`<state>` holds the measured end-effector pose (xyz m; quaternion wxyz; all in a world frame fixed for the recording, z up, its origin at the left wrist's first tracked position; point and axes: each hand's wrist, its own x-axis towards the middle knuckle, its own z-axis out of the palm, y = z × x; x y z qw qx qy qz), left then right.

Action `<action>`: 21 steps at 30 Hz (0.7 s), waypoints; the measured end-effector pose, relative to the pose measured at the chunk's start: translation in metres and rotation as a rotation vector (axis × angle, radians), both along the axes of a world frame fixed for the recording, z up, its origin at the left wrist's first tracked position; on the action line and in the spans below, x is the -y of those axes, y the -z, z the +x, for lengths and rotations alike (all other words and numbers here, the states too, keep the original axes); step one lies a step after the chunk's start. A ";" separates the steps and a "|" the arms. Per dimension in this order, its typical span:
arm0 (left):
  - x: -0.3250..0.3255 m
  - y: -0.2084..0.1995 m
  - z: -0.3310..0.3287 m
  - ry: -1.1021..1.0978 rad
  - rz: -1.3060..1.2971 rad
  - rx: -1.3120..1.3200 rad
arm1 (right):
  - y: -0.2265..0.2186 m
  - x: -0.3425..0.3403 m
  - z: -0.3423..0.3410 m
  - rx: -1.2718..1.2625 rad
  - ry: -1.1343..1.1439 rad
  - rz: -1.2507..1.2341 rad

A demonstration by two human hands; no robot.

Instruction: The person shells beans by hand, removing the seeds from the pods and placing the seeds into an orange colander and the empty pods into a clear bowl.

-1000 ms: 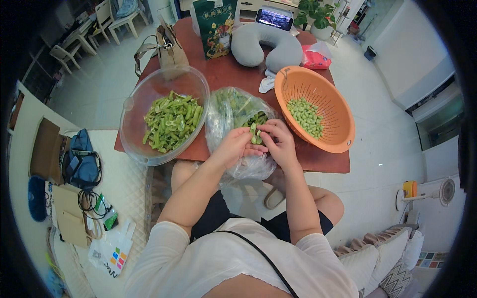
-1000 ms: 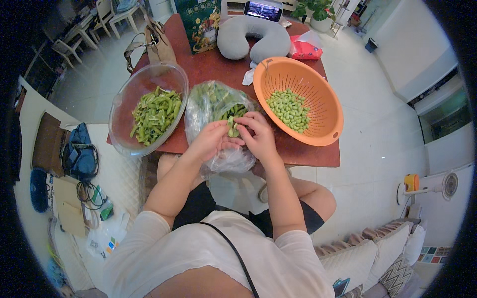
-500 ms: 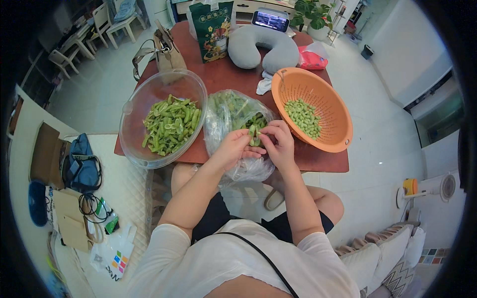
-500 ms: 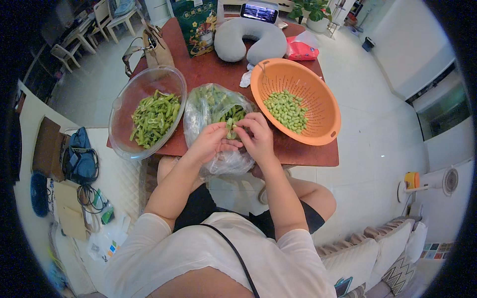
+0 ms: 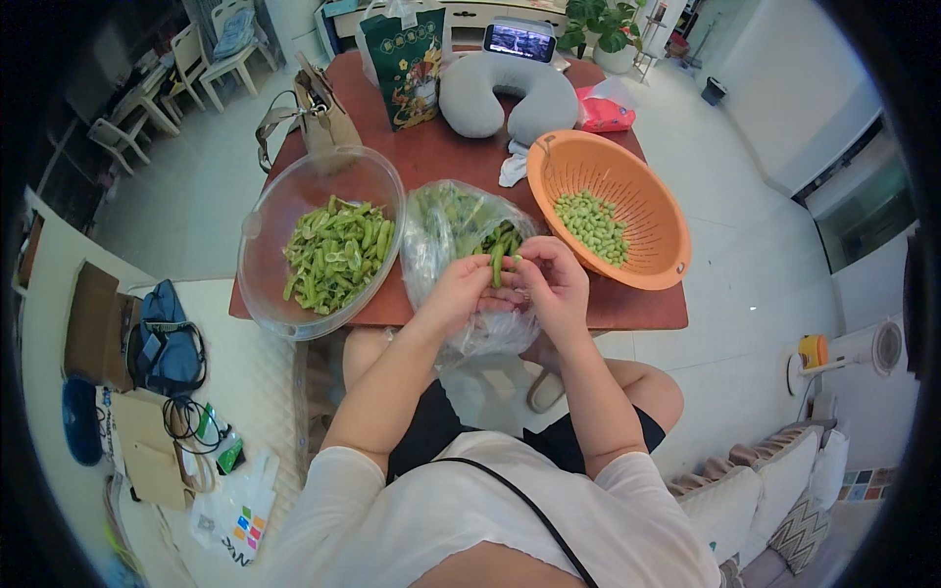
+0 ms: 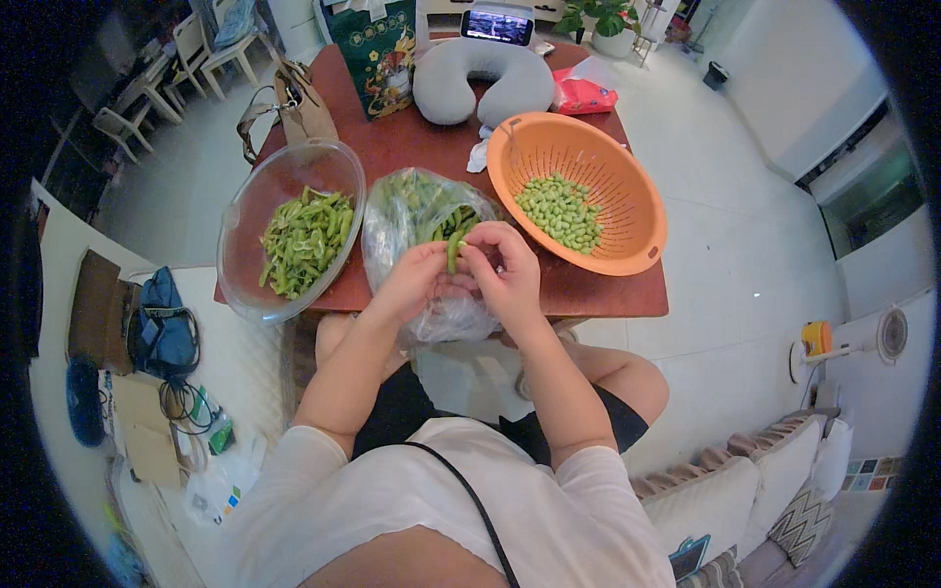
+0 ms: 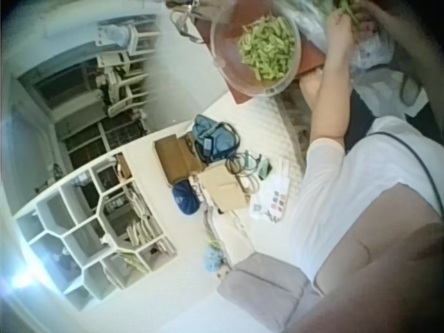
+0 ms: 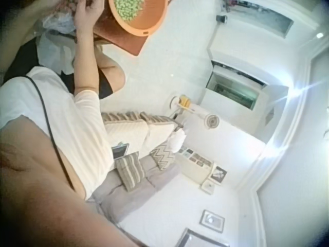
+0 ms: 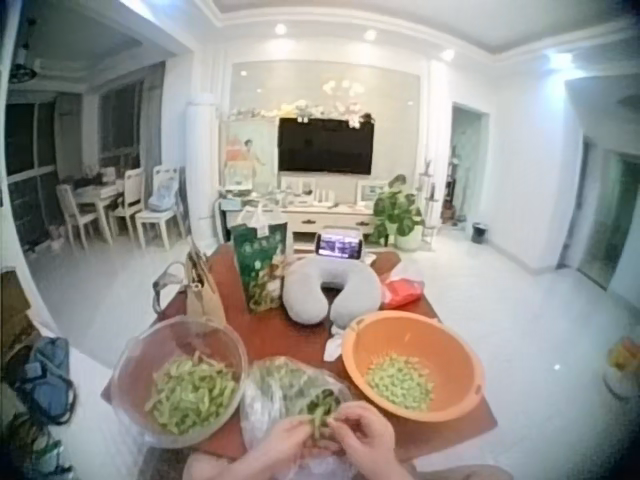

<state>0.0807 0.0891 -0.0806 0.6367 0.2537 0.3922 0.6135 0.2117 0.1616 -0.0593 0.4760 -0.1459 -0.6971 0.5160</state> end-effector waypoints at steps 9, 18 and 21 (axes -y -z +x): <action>0.000 -0.005 0.003 0.024 -0.010 -0.059 | -0.066 -0.022 0.036 -0.063 0.239 0.318; -0.001 -0.001 0.003 0.035 -0.002 -0.086 | -0.081 -0.043 0.062 -0.187 0.477 0.305; -0.001 0.001 0.003 0.044 0.015 -0.074 | -0.090 -0.046 0.063 0.200 0.662 0.567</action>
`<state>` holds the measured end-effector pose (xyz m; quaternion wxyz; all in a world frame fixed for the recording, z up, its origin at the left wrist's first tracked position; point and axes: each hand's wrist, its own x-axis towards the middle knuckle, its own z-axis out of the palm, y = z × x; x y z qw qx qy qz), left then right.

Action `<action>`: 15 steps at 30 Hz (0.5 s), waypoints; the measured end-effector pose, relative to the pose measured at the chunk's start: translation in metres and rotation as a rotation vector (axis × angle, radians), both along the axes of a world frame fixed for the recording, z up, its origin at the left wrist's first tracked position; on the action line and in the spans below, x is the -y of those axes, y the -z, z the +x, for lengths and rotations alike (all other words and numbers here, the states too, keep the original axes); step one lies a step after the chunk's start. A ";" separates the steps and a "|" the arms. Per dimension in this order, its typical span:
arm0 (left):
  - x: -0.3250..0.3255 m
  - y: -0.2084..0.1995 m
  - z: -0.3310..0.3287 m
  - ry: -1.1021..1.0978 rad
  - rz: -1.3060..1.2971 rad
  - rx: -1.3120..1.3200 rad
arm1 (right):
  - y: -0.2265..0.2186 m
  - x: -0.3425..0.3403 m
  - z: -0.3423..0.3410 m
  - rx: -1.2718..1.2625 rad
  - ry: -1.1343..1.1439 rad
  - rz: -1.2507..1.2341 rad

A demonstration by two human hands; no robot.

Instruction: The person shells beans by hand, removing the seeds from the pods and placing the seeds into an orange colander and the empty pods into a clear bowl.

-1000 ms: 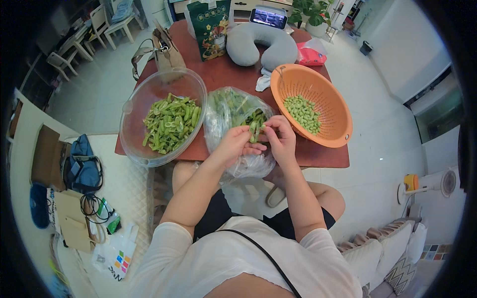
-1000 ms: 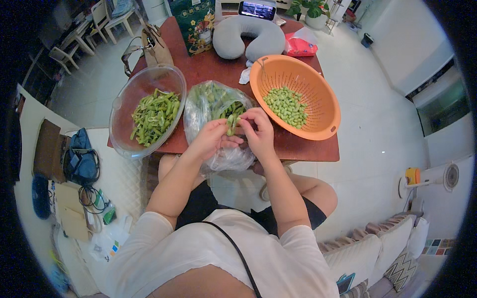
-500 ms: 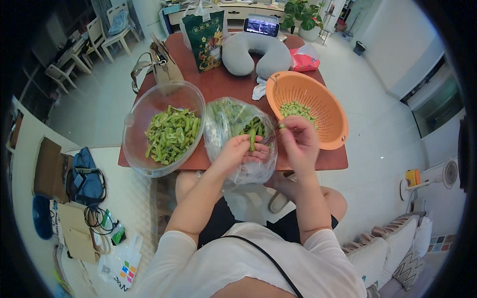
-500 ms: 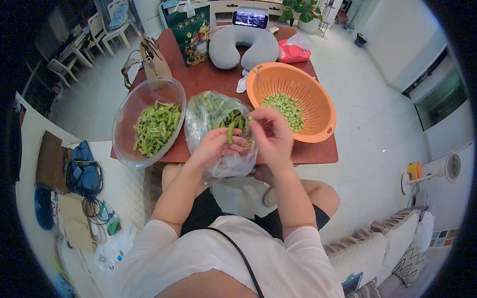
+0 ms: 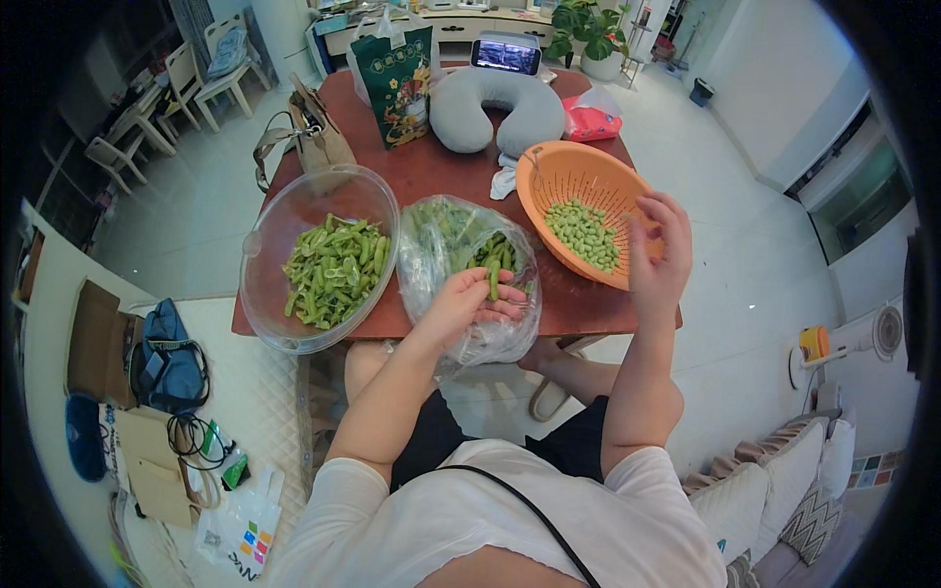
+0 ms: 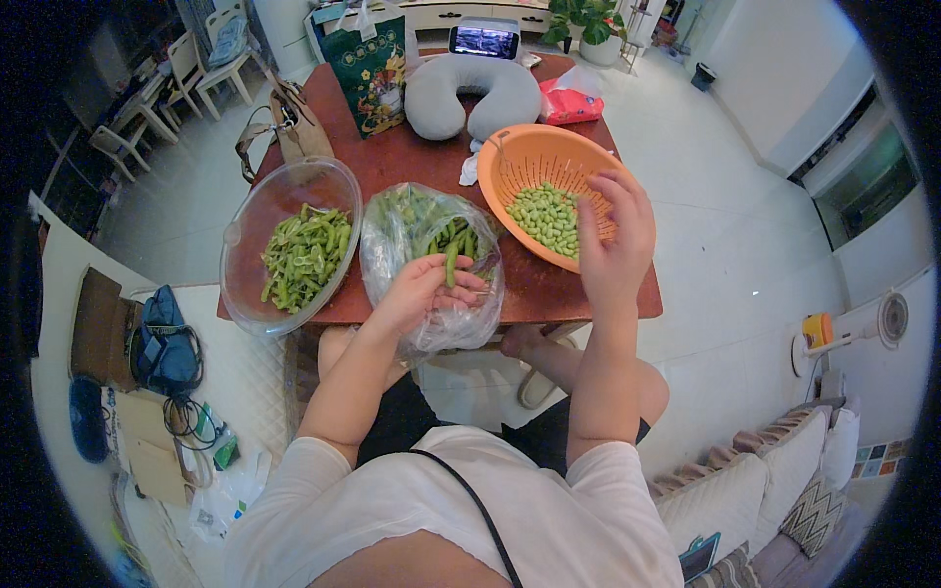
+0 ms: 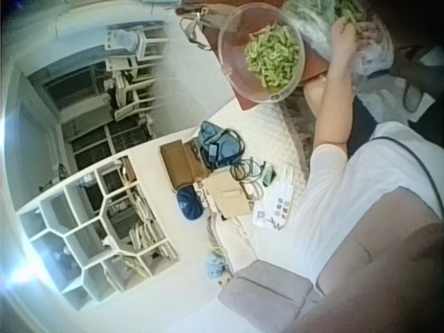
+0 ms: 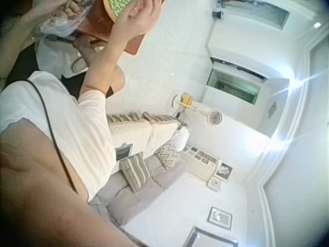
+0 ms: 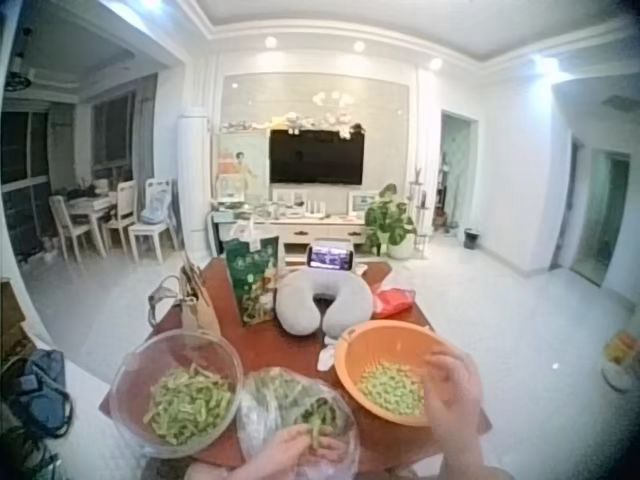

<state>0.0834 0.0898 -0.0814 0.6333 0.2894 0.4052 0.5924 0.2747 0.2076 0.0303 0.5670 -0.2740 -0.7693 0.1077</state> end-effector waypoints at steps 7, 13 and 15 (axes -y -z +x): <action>0.003 -0.003 0.000 -0.026 -0.001 -0.060 | -0.061 0.080 -0.020 0.189 -0.115 0.604; 0.000 -0.007 0.002 -0.002 0.000 -0.008 | -0.072 0.138 -0.019 0.168 -0.548 0.841; 0.001 -0.007 0.001 -0.003 0.006 -0.027 | -0.070 0.147 -0.022 0.161 -0.657 0.858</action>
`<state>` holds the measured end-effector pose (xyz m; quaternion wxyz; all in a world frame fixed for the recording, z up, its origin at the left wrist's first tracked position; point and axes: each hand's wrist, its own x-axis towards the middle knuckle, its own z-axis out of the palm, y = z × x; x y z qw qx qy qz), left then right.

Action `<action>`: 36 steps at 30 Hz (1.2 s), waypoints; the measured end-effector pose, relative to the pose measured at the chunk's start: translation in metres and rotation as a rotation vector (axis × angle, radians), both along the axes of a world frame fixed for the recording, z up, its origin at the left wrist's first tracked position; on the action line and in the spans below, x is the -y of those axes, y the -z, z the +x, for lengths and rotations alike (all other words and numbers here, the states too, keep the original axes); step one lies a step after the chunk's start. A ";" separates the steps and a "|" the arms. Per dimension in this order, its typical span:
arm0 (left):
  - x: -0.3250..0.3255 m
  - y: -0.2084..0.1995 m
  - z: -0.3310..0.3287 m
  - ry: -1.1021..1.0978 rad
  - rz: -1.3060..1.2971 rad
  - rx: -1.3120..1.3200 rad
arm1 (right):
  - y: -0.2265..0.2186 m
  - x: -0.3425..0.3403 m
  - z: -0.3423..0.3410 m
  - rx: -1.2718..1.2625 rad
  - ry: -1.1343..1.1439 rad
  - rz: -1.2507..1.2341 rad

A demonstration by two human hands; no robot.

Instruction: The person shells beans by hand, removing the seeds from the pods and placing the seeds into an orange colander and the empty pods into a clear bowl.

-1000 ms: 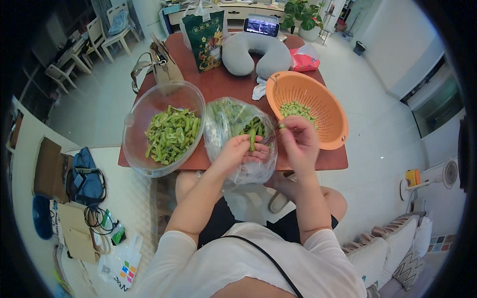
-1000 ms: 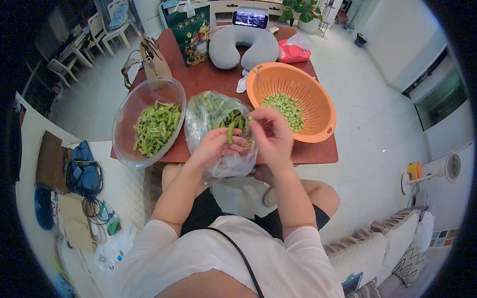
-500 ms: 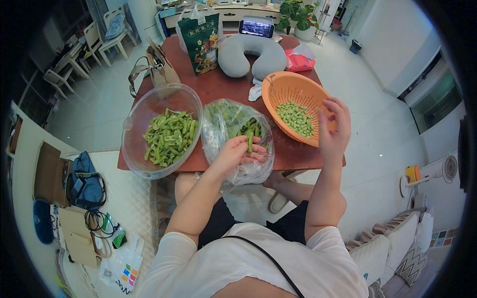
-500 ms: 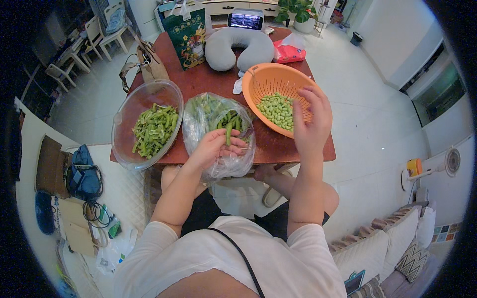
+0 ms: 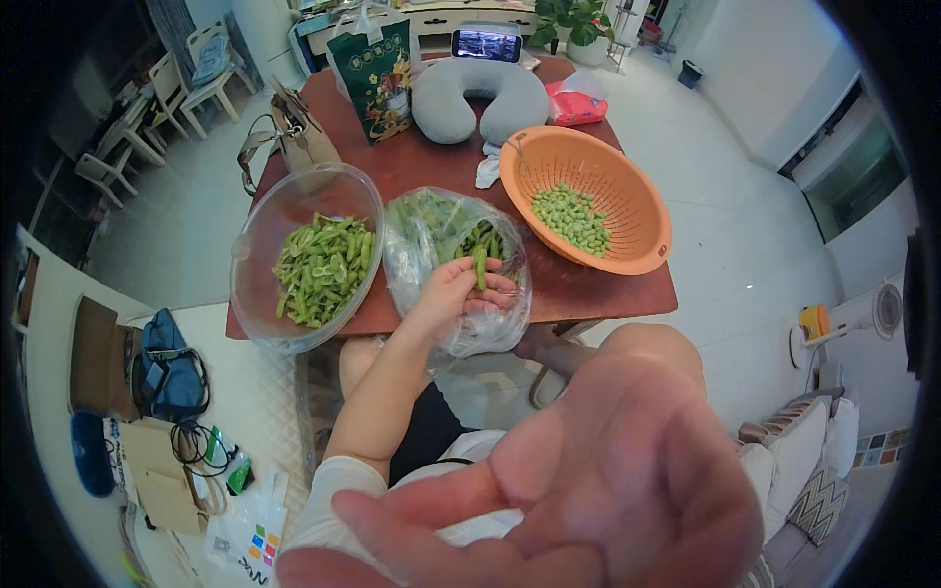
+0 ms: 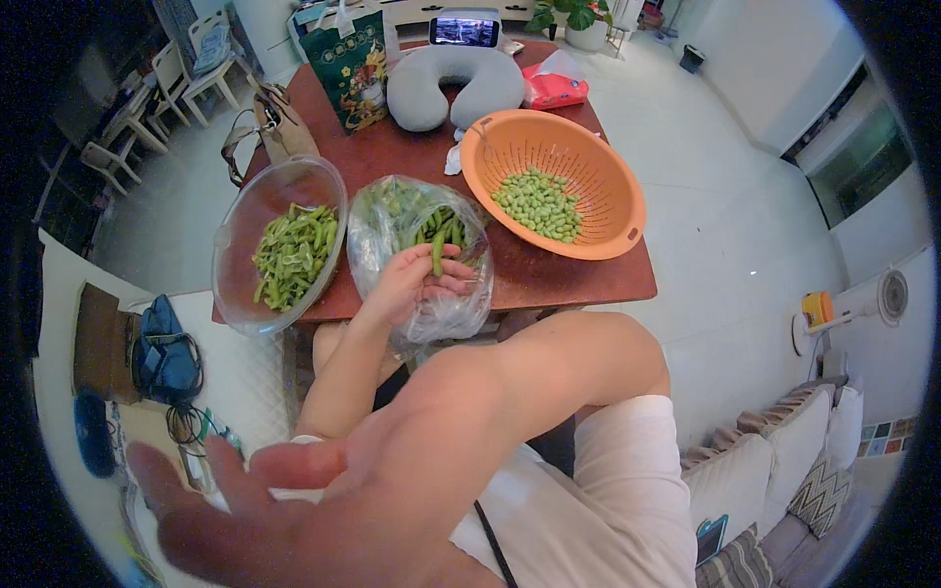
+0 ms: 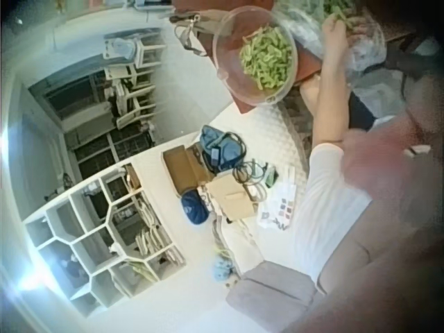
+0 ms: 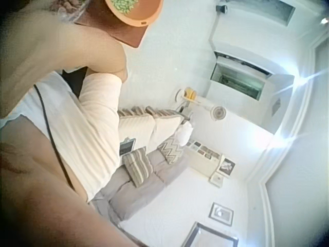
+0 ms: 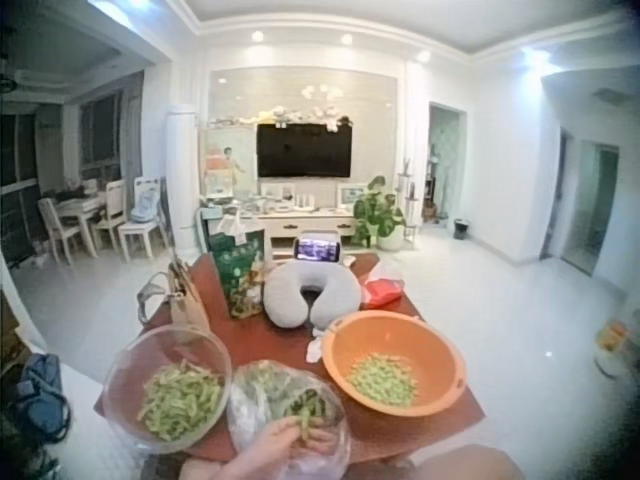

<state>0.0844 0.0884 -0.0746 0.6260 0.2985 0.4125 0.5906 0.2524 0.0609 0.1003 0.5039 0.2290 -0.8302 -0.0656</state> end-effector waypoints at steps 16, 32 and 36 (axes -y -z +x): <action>0.000 0.000 -0.001 0.008 0.002 0.007 | 0.010 0.040 -0.023 0.050 -0.505 -0.002; 0.003 -0.001 -0.002 -0.014 0.011 -0.028 | 0.014 0.040 -0.021 0.069 -0.600 0.025; 0.002 -0.005 0.001 0.000 -0.010 -0.033 | 0.023 0.027 -0.023 0.103 -0.555 -0.013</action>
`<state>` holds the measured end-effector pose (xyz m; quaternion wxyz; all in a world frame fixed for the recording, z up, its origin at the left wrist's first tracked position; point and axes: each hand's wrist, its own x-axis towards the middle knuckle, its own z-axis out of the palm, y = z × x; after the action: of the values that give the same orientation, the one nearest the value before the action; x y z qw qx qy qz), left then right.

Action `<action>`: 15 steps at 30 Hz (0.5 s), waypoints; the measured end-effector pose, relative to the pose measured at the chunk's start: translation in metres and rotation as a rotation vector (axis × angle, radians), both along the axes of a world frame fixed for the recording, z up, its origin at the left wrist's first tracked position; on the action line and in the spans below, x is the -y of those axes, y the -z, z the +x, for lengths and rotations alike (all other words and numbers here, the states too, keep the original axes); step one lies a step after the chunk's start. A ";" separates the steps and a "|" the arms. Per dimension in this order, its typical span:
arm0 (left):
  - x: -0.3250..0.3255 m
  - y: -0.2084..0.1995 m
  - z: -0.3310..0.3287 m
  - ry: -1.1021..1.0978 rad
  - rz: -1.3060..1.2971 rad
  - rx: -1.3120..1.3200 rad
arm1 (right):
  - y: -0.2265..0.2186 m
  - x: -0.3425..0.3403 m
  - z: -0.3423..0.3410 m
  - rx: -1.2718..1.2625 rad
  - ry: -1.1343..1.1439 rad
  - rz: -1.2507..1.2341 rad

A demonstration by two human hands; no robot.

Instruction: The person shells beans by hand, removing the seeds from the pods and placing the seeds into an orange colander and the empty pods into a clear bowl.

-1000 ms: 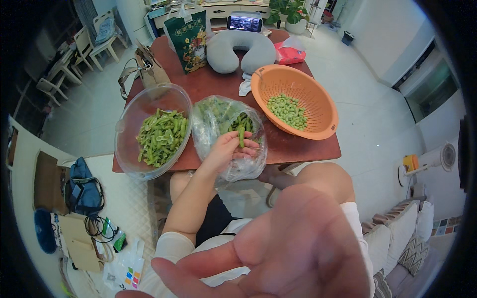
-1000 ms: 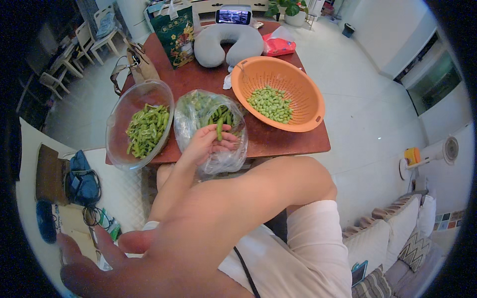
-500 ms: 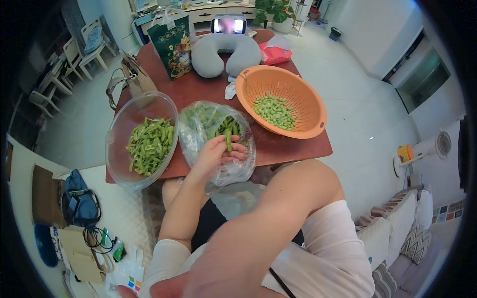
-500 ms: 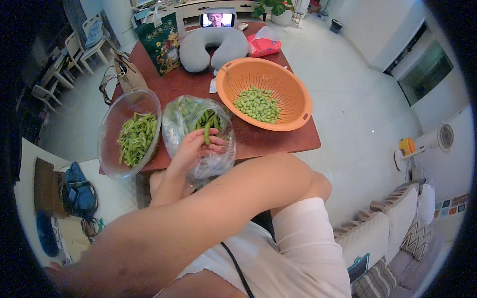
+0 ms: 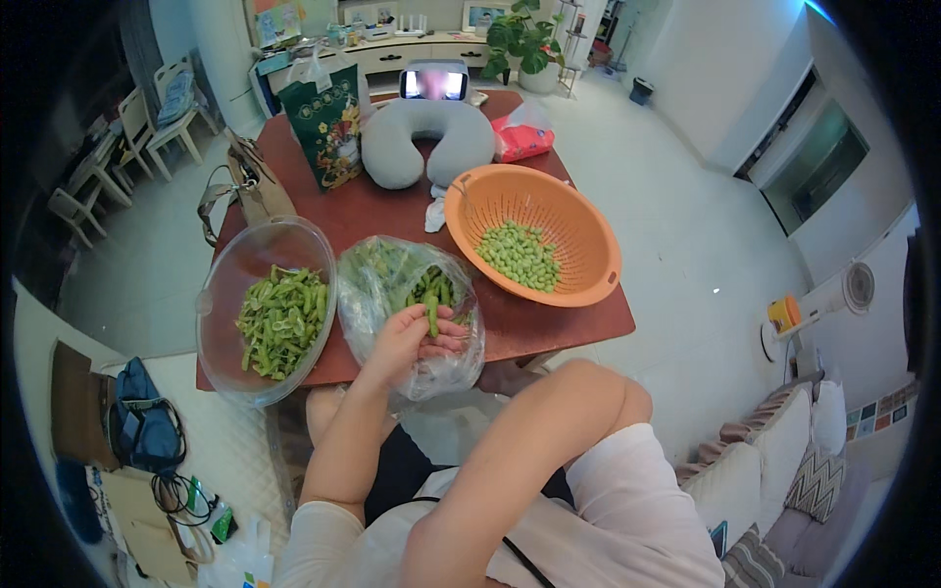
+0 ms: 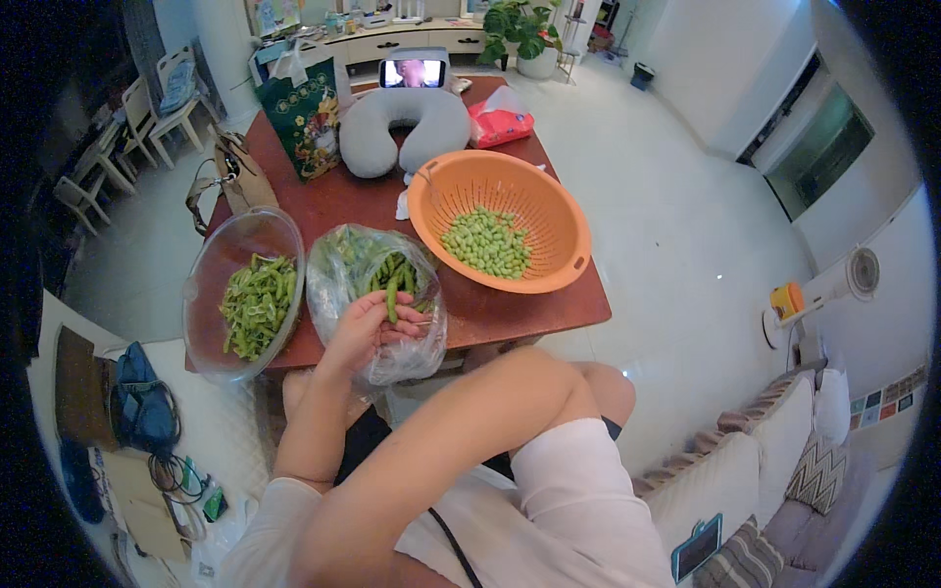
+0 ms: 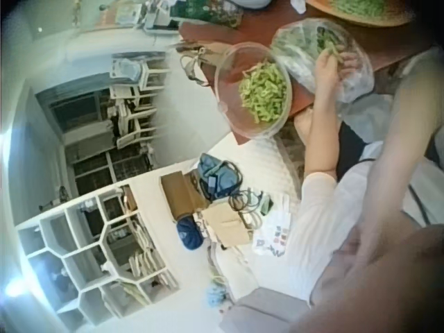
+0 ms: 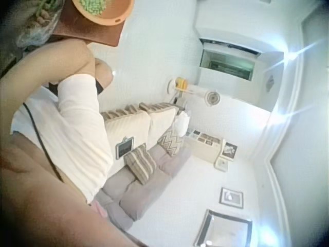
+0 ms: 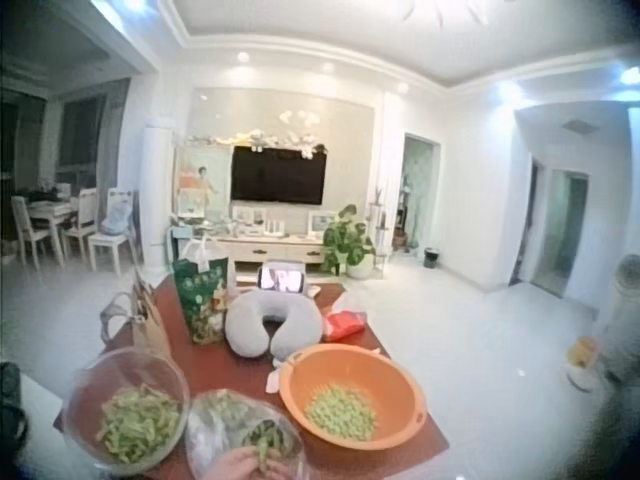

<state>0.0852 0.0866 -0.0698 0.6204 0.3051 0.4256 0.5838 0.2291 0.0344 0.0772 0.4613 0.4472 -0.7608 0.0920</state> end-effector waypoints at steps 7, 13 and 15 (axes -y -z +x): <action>0.001 0.011 0.003 -0.069 -0.128 0.273 | 0.079 -0.085 -0.033 0.184 0.699 -0.336; -0.001 0.020 0.003 -0.147 0.075 -0.040 | 0.135 -0.123 -0.028 0.248 0.958 -0.547; -0.002 0.018 0.003 -0.125 0.023 -0.037 | 0.144 -0.127 -0.025 0.252 0.938 -0.678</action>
<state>0.0886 0.0884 -0.0877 0.5711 0.2958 0.4484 0.6207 0.2039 0.1612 -0.0673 0.4758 -0.1237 -0.8543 0.1687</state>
